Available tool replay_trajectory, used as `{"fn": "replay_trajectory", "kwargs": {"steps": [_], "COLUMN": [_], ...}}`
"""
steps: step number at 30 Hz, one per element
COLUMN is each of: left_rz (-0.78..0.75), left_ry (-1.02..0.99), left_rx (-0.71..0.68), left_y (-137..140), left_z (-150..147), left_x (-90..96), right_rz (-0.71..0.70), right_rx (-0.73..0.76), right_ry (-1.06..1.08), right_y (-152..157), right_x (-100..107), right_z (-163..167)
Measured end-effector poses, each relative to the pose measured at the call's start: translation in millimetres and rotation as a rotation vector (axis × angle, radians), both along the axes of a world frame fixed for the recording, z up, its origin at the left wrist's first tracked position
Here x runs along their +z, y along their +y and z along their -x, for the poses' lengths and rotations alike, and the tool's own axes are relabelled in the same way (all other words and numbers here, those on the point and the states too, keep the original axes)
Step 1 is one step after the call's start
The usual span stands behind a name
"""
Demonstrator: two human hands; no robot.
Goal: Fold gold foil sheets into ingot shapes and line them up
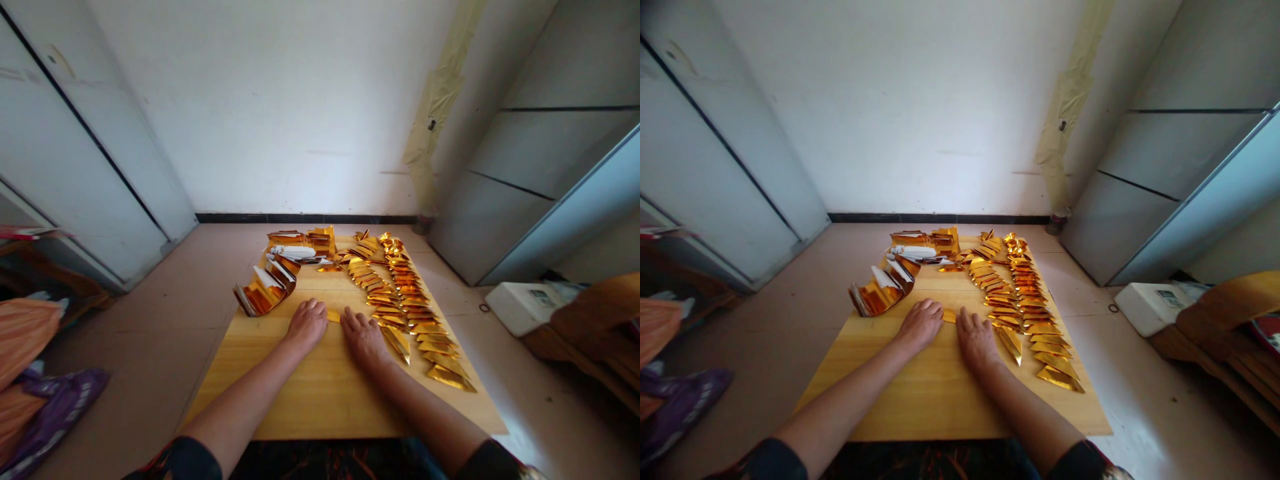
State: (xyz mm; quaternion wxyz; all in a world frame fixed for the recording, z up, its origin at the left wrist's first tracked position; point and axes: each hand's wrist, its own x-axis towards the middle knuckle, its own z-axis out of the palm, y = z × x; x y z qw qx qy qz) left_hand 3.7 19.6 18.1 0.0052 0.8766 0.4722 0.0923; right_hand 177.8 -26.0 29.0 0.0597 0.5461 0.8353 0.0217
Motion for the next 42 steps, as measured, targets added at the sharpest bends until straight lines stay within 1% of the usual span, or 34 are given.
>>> {"fn": "replay_trajectory", "kwargs": {"steps": [2, 5, 8, 11, 15, 20, 26, 31, 35, 39, 42], "left_rz": [-0.001, -0.006, 0.004, 0.019, 0.03, 0.049, 0.041, 0.073, 0.114, 0.143, 0.158], "left_ry": [0.013, -0.003, -0.025, -0.063, -0.108, -0.105, -0.11, -0.118, -0.144, -0.162, -0.199], "left_rx": [-0.006, -0.044, -0.123, -0.153, -0.137, -0.112, -0.076, -0.057, -0.036, -0.015, -0.011], "left_y": [7, 14, 15, 13, 13, 15, 17, 15, 15, 16, 18], "left_z": [-3, -4, -4, -3, 1, 4, 4, 7, 8, 7, 8], "left_x": [-0.3, -0.7, -2.2, -7.4, -15.4, -16.9, -18.5, -12.6, -6.9, -6.3, -8.7], "right_rz": [0.0, 0.003, -0.003, -0.026, -0.029, 0.02, -0.042, -0.023, -0.022, -0.059, -0.037], "right_rx": [0.013, -0.017, -0.043, -0.047, -0.045, -0.015, 0.081, 0.085, 0.056, 0.09, 0.118], "right_ry": [0.015, 0.019, -0.01, -0.02, 0.006, 0.024, 0.124, 0.158, 0.175, 0.26, 0.337], "right_y": [-1, 0, 0, 0, -3, -1, 3, -1, -5, -1, 6], "right_x": [1, 6, 10, 8, 4, 6, 2, -5, -3, 2, 1], "right_z": [-1, 3, 10, 13, 10, 5, 7, 0, -4, 5, 14]}}
